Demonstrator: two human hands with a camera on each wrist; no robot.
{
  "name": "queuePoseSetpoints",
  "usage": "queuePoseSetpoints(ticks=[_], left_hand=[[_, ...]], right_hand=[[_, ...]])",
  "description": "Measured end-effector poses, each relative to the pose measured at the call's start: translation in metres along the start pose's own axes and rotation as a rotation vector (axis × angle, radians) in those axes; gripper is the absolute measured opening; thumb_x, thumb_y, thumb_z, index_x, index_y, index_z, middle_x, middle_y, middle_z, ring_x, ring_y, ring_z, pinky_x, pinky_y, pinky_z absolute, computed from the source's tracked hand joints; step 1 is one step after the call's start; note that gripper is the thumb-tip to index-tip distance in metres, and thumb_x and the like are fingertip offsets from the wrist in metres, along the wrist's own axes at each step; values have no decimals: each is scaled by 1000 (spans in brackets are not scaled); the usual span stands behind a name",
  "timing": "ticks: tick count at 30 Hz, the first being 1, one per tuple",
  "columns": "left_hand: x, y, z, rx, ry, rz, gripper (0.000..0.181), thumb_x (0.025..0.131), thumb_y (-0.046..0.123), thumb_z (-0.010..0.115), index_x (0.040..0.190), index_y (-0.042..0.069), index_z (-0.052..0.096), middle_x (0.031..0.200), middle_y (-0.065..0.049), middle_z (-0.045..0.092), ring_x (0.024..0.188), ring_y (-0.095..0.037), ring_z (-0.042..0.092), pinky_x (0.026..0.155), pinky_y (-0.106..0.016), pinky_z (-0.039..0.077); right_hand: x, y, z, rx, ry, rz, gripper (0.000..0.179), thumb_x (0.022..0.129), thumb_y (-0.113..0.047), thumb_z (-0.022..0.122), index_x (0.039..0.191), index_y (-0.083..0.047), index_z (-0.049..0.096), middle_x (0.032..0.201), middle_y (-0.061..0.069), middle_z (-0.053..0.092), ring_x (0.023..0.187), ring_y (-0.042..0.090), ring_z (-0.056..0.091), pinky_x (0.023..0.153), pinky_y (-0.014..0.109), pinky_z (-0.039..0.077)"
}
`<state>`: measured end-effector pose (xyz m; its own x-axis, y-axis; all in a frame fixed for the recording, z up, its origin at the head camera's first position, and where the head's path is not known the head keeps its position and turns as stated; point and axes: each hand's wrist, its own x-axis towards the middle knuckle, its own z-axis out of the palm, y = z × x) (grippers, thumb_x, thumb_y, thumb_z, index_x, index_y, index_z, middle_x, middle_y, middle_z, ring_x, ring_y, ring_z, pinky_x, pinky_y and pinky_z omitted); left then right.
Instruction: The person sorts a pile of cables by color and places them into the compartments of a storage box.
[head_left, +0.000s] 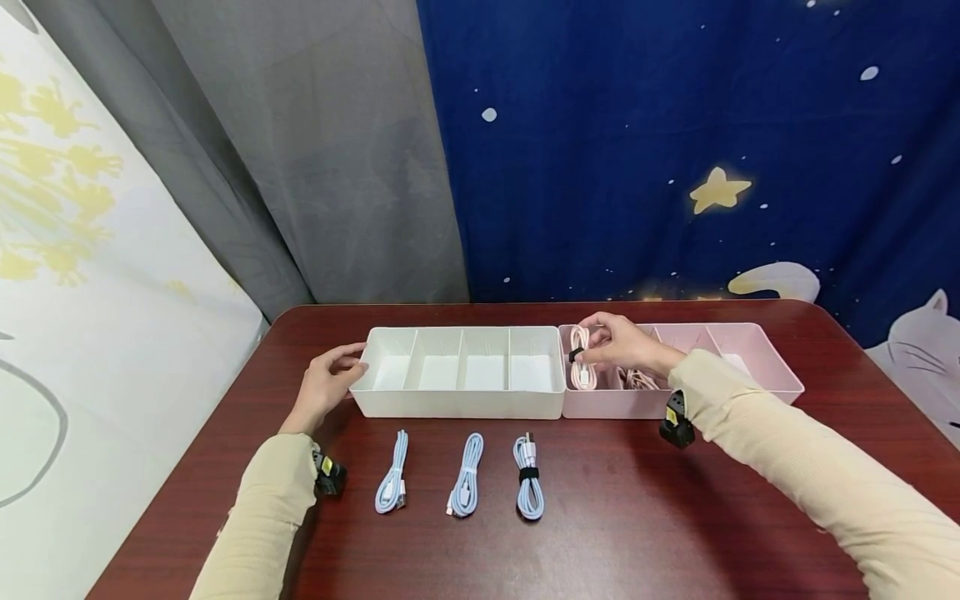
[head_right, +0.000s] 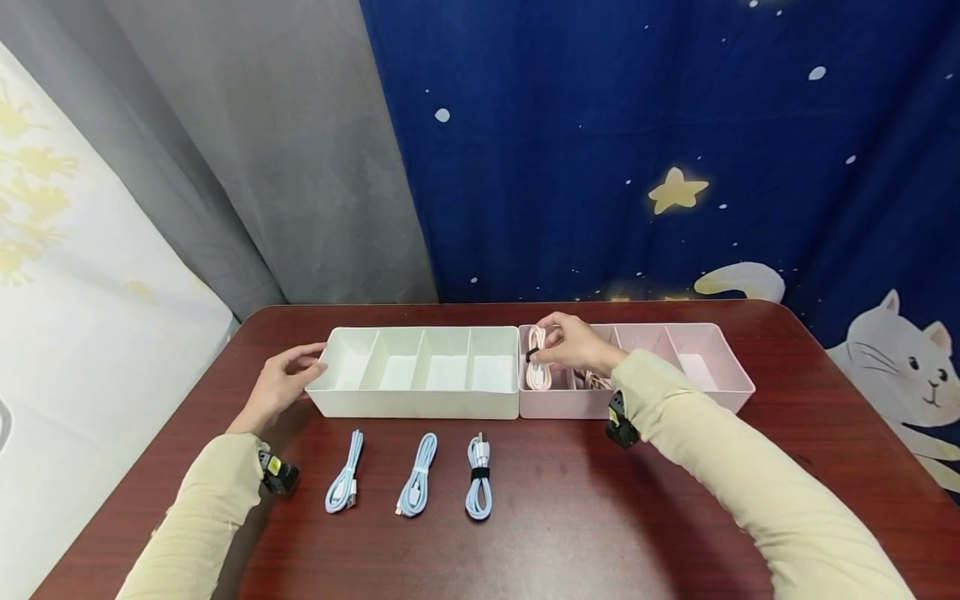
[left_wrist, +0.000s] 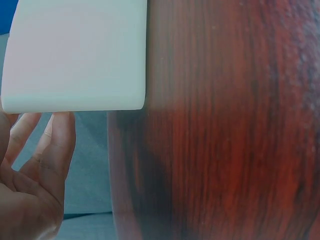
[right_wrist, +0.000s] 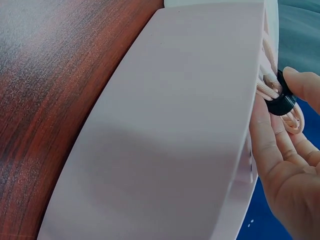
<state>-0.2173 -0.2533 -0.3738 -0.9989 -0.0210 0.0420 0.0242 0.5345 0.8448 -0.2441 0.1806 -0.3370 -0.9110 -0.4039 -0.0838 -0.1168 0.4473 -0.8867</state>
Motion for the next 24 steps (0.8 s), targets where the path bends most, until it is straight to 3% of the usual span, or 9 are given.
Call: queuePoseSetpoints(ticks=[10, 24], left_hand=[[-1, 0, -1, 13, 4, -5, 41, 88, 24, 55, 127, 12, 49, 108, -16, 53, 88, -25, 54, 67, -38, 51], [-1, -1, 1, 10, 8, 0, 41, 88, 24, 55, 127, 12, 49, 107, -16, 53, 88, -26, 55, 67, -37, 51]], right_hand=[[4, 4, 7, 62, 5, -15, 51, 74, 6, 63, 117, 13, 37, 77, 10, 51, 63, 11, 54, 63, 39, 51], [2, 2, 13, -47, 50, 6, 53, 72, 1, 68, 116, 11, 41, 80, 13, 54, 64, 12, 55, 62, 36, 51]])
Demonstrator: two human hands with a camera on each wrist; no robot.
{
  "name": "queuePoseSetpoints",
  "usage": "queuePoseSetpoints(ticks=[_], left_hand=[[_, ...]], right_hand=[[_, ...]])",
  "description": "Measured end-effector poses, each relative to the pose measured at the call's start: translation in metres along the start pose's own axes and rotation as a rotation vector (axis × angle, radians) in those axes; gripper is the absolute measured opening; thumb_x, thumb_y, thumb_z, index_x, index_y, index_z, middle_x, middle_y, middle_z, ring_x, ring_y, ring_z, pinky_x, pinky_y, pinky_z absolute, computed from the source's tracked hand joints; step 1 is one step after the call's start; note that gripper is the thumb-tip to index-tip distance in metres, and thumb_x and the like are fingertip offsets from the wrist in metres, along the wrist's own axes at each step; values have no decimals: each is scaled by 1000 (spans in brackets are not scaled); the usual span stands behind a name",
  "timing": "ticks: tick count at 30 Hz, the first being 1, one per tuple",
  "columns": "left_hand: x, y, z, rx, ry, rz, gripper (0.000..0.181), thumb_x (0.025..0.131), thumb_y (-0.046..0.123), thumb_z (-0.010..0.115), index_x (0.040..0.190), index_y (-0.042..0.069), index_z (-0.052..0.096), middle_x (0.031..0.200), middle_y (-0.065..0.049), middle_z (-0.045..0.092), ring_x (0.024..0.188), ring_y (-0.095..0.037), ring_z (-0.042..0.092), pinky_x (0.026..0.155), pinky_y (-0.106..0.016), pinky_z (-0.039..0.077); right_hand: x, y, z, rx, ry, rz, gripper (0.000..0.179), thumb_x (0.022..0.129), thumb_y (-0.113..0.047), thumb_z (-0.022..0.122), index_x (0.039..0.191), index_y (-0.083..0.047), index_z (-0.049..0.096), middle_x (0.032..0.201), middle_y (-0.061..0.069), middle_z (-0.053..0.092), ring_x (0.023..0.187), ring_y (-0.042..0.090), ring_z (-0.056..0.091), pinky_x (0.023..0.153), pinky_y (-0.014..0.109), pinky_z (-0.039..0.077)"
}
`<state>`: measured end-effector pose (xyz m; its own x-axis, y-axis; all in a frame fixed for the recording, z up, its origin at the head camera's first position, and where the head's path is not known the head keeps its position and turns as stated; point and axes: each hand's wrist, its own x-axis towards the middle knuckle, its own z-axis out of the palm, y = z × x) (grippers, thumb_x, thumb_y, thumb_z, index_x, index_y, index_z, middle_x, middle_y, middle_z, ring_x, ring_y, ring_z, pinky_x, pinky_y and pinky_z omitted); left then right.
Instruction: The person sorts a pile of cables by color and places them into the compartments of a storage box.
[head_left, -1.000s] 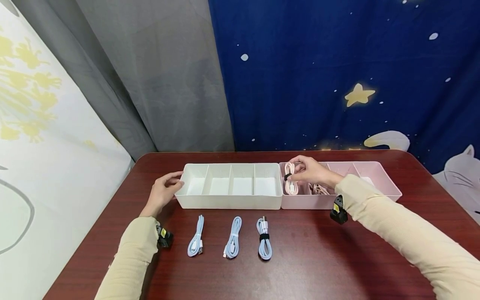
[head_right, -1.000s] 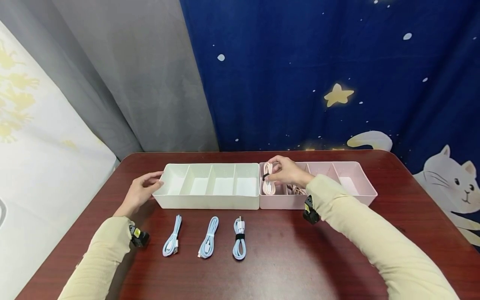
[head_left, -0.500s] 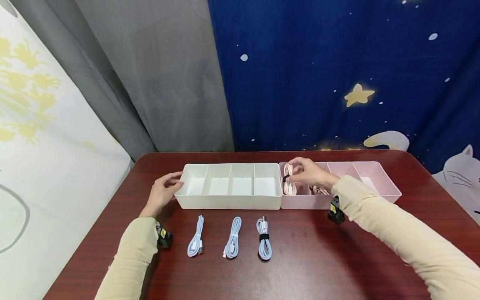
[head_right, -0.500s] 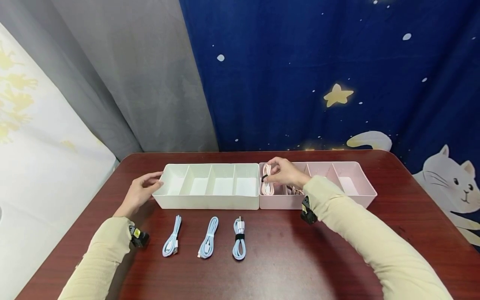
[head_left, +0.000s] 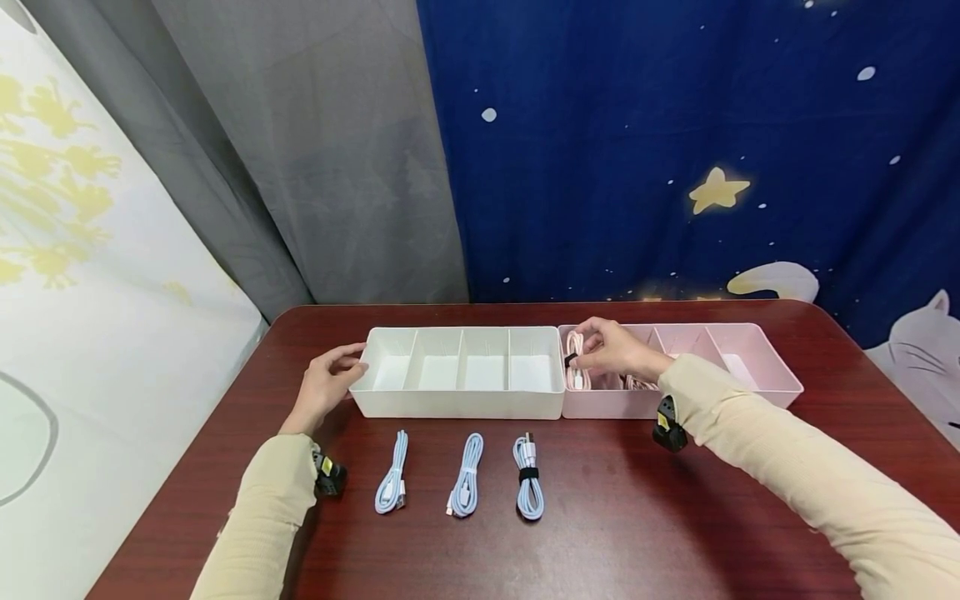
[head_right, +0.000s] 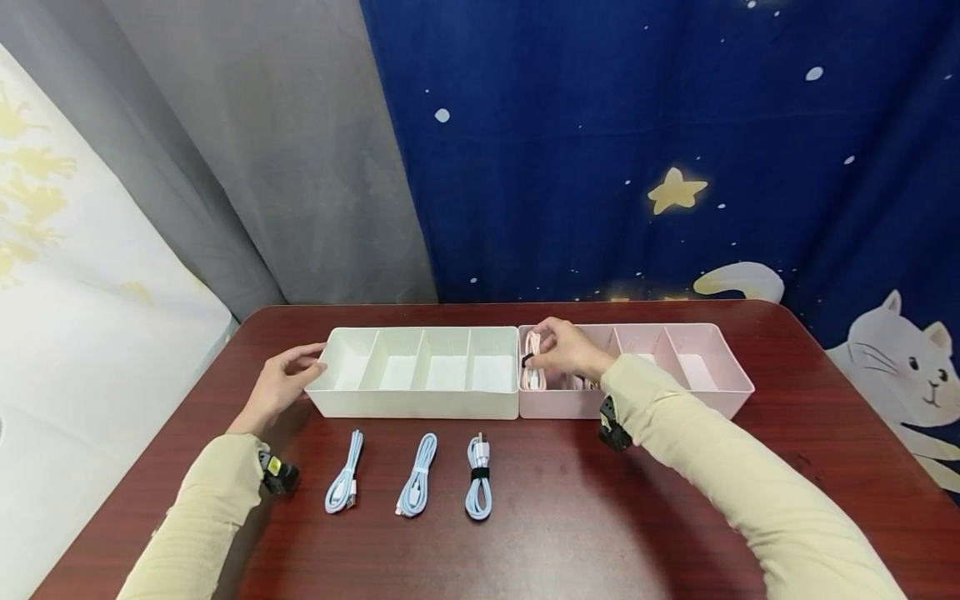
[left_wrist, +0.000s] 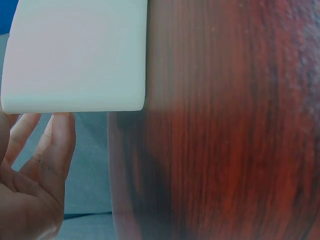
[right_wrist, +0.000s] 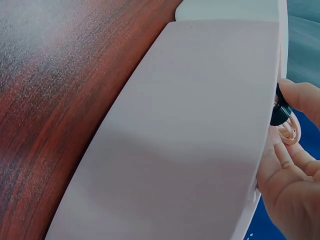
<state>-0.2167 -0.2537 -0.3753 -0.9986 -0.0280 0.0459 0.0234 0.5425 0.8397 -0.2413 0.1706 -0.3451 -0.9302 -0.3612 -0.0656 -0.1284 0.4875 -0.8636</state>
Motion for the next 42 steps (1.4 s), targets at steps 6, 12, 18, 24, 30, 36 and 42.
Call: queuePoseSetpoints(ticks=[6, 12, 18, 24, 30, 36, 42], left_hand=[[0, -1, -1, 5, -2, -1, 41, 88, 25, 55, 127, 12, 49, 108, -16, 53, 89, -26, 54, 67, -36, 51], [0, -1, -1, 6, 1, 4, 41, 88, 24, 55, 127, 12, 49, 106, -16, 55, 86, -23, 56, 66, -37, 51], [1, -1, 0, 4, 5, 12, 40, 88, 23, 55, 126, 10, 50, 105, -17, 55, 85, -23, 56, 66, -39, 51], [0, -1, 0, 11, 9, 9, 40, 88, 24, 55, 126, 11, 50, 105, -16, 55, 85, -24, 56, 66, -38, 51], [1, -1, 1, 2, 6, 10, 41, 88, 22, 55, 127, 11, 49, 106, -17, 54, 89, -29, 55, 66, -39, 51], [1, -1, 1, -1, 5, 8, 41, 88, 21, 55, 127, 10, 49, 106, -17, 54, 90, -31, 55, 65, -39, 51], [1, -2, 1, 2, 8, 15, 41, 88, 21, 55, 127, 10, 49, 106, -17, 54, 90, -32, 55, 66, -40, 51]], right_hand=[[-1, -2, 3, -93, 15, -29, 52, 71, -4, 70, 113, 10, 44, 80, 15, 58, 67, 15, 55, 58, 26, 49], [-3, -4, 5, -146, 33, -30, 50, 71, -6, 71, 112, 9, 45, 83, 16, 59, 71, 19, 57, 59, 26, 48], [-4, -5, 5, -145, 33, -24, 50, 71, -5, 71, 112, 9, 45, 86, 18, 59, 77, 23, 57, 60, 28, 49], [-4, -5, 6, -119, 27, -13, 50, 72, -4, 70, 113, 9, 45, 88, 19, 58, 78, 23, 56, 61, 31, 51], [-4, -5, 7, -103, 26, -7, 51, 72, -3, 70, 114, 9, 44, 88, 19, 58, 78, 23, 56, 60, 32, 51], [-3, -4, 10, -81, 27, 1, 51, 72, -1, 70, 114, 9, 43, 88, 19, 56, 75, 22, 55, 60, 34, 52], [-3, -4, 10, -116, 38, -1, 51, 71, -4, 71, 113, 8, 45, 89, 18, 56, 78, 23, 54, 60, 31, 51]])
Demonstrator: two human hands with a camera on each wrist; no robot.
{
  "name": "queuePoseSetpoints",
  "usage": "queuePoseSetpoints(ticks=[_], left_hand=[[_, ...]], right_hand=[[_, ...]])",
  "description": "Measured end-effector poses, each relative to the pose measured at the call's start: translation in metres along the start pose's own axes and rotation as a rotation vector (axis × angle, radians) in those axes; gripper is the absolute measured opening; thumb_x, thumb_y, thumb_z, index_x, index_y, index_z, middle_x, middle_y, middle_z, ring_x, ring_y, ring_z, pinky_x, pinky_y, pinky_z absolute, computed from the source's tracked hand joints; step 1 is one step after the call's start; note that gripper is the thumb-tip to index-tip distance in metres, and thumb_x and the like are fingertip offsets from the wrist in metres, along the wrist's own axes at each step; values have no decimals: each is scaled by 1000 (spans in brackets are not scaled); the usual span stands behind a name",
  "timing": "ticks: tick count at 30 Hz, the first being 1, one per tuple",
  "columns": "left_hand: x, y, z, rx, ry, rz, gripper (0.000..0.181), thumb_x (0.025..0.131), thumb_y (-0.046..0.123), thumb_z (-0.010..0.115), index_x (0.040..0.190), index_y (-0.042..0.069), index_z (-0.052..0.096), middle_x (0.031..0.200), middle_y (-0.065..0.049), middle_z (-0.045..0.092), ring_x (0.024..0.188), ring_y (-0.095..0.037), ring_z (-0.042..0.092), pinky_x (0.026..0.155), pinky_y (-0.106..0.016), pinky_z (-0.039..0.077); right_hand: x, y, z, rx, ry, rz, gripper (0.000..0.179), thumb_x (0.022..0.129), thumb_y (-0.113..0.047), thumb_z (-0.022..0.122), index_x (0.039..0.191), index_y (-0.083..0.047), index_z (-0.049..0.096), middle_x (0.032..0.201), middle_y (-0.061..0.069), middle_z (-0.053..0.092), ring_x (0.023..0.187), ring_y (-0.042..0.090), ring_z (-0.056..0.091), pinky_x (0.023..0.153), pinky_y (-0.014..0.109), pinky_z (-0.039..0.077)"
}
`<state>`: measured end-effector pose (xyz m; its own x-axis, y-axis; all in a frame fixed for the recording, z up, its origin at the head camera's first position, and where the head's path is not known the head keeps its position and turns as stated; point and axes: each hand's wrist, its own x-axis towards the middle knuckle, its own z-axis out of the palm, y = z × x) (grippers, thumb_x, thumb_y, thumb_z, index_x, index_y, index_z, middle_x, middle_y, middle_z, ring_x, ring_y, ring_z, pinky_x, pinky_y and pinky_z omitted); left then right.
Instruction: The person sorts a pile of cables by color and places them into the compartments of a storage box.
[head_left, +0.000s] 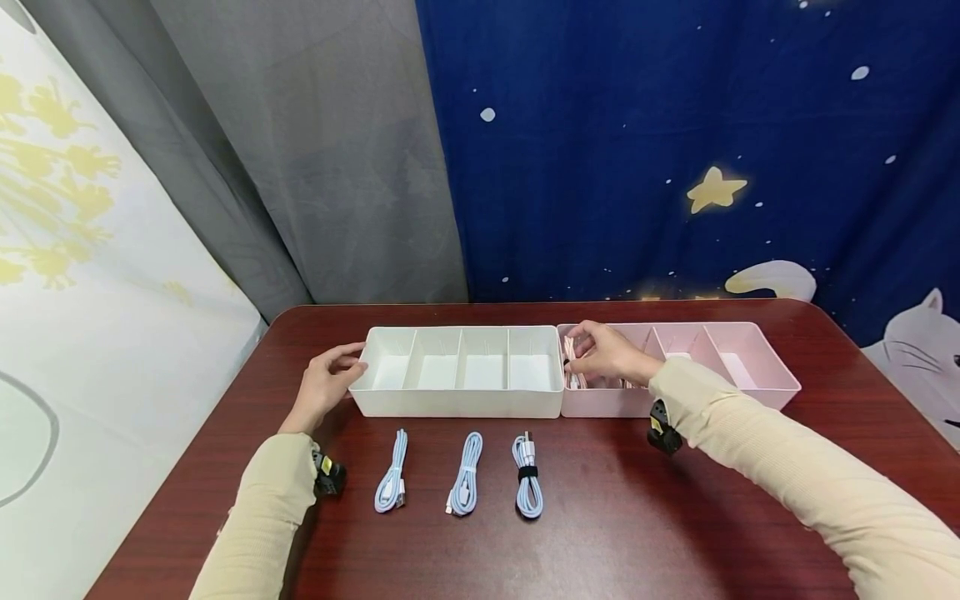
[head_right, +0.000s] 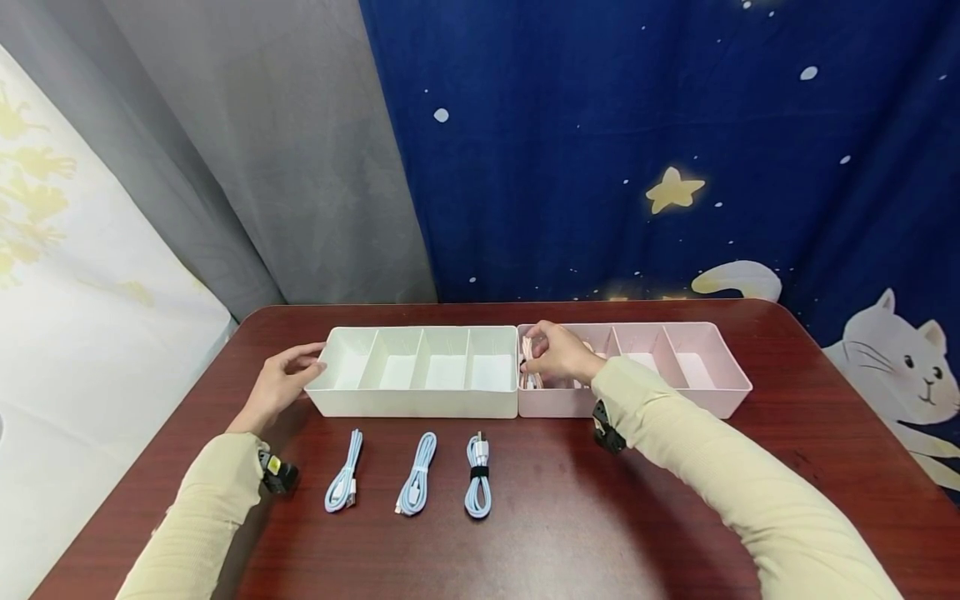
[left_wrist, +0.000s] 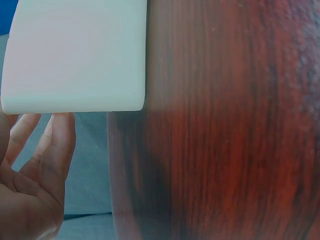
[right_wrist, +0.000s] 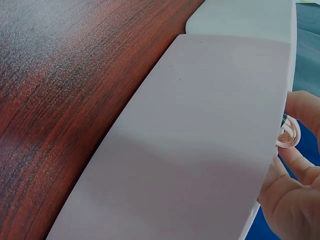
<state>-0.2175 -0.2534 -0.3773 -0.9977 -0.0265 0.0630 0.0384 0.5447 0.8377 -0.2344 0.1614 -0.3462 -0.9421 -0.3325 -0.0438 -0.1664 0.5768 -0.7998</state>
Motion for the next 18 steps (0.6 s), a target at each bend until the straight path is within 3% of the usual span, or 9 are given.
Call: queuePoseSetpoints(ticks=[11, 18], left_hand=[[0, 1, -1, 8, -2, -10, 40, 88, 21, 55, 127, 11, 49, 106, -16, 55, 89, -29, 55, 65, -38, 51], [1, 0, -1, 11, -3, -4, 41, 88, 23, 55, 127, 11, 50, 106, -16, 54, 88, -28, 55, 64, -37, 51]], right_hand=[[1, -1, 1, -18, 6, -22, 43, 72, -4, 68, 108, 8, 48, 88, 17, 57, 76, 22, 57, 62, 28, 50], [-1, -5, 1, 95, -22, -5, 43, 74, 2, 64, 111, 11, 44, 86, 18, 53, 67, 18, 58, 61, 39, 51]])
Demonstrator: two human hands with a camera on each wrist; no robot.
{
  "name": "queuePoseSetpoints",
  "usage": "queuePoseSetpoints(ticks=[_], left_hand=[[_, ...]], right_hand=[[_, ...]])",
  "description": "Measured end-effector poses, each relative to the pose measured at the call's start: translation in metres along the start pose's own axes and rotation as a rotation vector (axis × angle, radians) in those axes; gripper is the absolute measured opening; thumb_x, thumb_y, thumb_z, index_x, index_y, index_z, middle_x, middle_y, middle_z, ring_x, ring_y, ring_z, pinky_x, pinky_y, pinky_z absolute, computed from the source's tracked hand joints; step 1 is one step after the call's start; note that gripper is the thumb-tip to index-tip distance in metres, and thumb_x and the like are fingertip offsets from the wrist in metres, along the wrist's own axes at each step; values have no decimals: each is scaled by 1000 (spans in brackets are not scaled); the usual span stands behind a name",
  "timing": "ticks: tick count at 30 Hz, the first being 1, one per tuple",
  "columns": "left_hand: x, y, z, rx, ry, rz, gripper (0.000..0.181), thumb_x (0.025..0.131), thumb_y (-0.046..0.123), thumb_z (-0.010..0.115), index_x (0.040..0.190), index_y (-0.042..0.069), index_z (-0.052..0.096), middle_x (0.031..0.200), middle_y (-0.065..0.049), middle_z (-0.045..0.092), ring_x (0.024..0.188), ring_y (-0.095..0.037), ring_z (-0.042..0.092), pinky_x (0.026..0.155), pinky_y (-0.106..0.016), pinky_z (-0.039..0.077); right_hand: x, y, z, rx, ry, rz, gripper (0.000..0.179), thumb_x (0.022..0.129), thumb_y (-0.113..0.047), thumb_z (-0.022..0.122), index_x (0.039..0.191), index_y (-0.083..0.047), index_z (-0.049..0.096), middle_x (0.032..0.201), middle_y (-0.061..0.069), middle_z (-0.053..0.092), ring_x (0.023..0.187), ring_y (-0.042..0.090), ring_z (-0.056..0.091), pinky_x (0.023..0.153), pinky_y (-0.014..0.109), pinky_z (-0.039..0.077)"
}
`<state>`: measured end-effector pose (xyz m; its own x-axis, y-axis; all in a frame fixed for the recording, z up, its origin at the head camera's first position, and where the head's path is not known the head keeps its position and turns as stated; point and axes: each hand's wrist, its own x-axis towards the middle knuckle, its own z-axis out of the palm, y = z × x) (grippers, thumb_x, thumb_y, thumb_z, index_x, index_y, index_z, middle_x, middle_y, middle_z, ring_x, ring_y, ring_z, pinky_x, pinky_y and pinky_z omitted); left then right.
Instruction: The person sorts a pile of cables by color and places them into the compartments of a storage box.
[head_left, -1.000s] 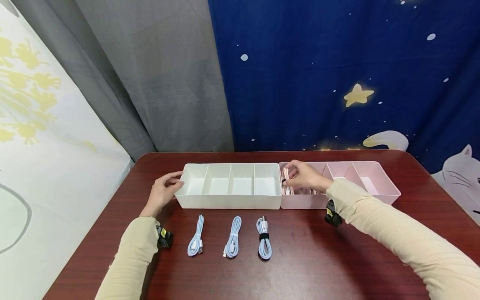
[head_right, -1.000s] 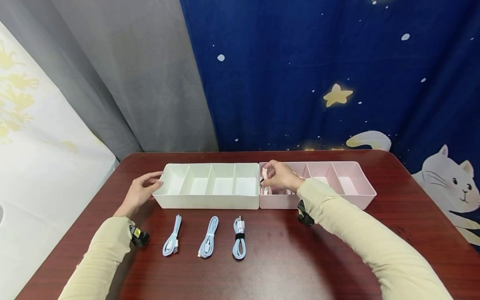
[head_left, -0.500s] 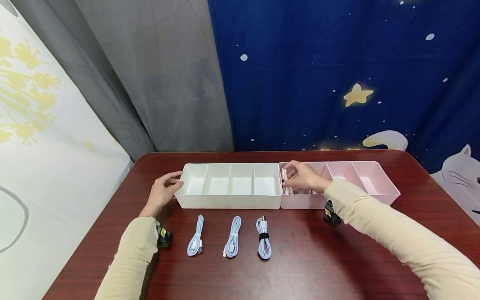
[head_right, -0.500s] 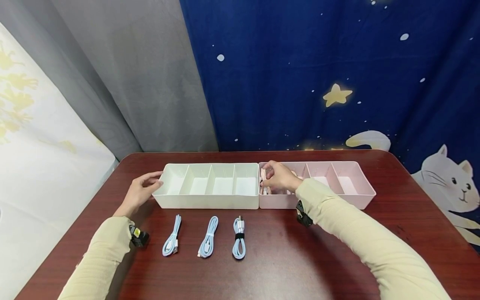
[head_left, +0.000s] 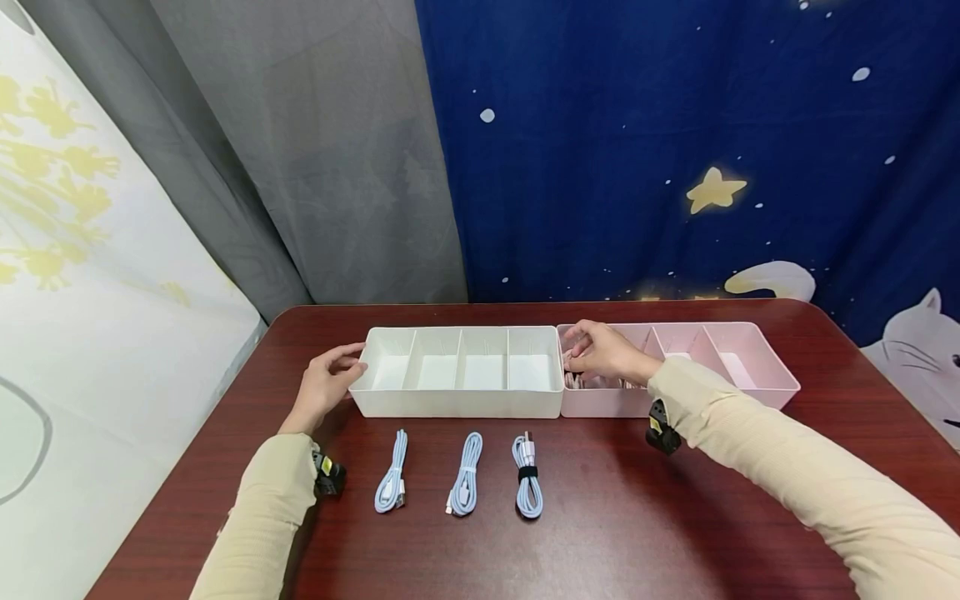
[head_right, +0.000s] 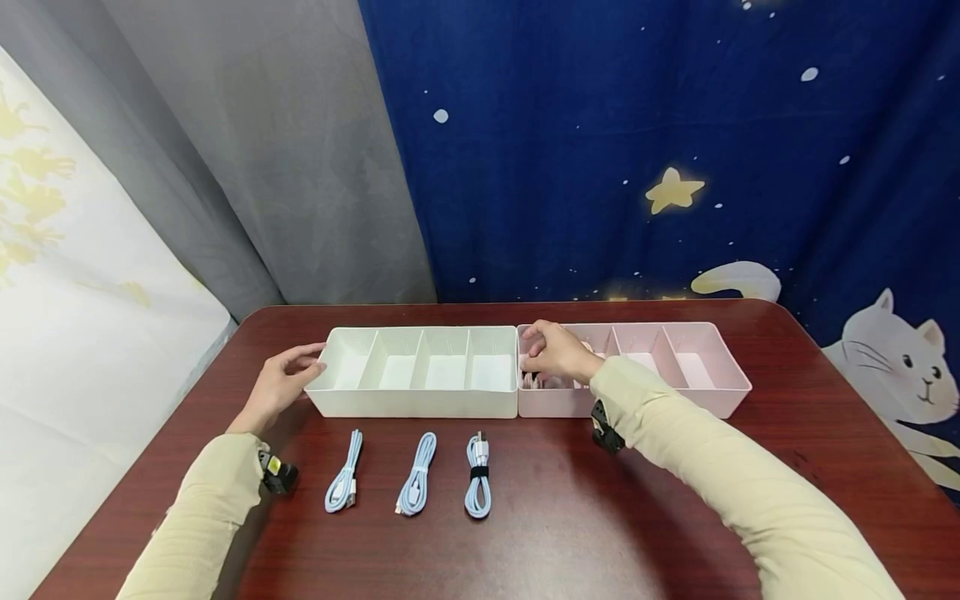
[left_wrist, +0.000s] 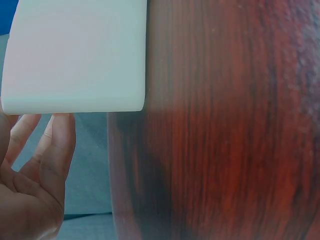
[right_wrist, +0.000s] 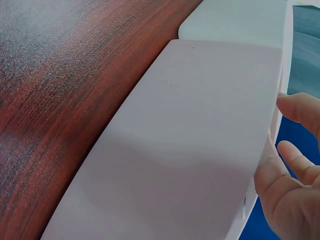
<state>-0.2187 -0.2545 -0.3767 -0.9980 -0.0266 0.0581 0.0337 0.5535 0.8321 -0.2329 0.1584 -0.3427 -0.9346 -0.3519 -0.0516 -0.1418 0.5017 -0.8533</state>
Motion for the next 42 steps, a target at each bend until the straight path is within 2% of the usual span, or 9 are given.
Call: queuePoseSetpoints(ticks=[6, 12, 20, 27, 36, 42], left_hand=[[0, 0, 0, 2, 3, -9, 41, 88, 24, 55, 127, 13, 50, 106, -16, 54, 87, -26, 55, 65, -37, 51], [0, 0, 0, 7, 5, -8, 40, 88, 24, 55, 126, 13, 50, 106, -15, 55, 86, -25, 55, 65, -38, 51], [0, 0, 1, 5, 0, -8, 41, 88, 25, 54, 127, 13, 49, 108, -16, 54, 88, -26, 55, 66, -38, 51], [0, 1, 0, 2, -3, -14, 41, 88, 24, 54, 127, 13, 49, 108, -16, 54, 89, -27, 54, 66, -39, 51], [0, 1, 0, 8, 13, -18, 41, 87, 26, 56, 126, 13, 50, 106, -14, 55, 87, -25, 56, 62, -38, 51], [-1, 0, 0, 13, 12, -14, 41, 87, 27, 56, 126, 13, 50, 106, -15, 55, 87, -24, 56, 62, -39, 51]], right_hand=[[-2, 0, -2, -69, 26, -21, 42, 74, -2, 66, 110, 8, 47, 86, 16, 56, 66, 21, 59, 58, 39, 51], [-6, -6, -6, -107, 26, -91, 41, 75, -5, 66, 111, 7, 49, 88, 16, 57, 79, 26, 60, 62, 32, 51], [-12, -14, -9, -98, 26, -123, 42, 78, -6, 65, 114, 6, 49, 92, 16, 58, 85, 29, 60, 66, 30, 50], [-19, -18, -6, -99, 32, -159, 37, 78, -4, 63, 112, 6, 51, 93, 17, 60, 83, 27, 60, 75, 36, 48], [-25, -23, -1, -57, 24, -196, 36, 77, 1, 63, 109, 10, 50, 93, 22, 59, 81, 28, 60, 74, 35, 48], [-29, -24, 5, -4, -9, -186, 39, 75, -1, 66, 110, 8, 50, 94, 22, 58, 80, 27, 61, 65, 30, 51]])
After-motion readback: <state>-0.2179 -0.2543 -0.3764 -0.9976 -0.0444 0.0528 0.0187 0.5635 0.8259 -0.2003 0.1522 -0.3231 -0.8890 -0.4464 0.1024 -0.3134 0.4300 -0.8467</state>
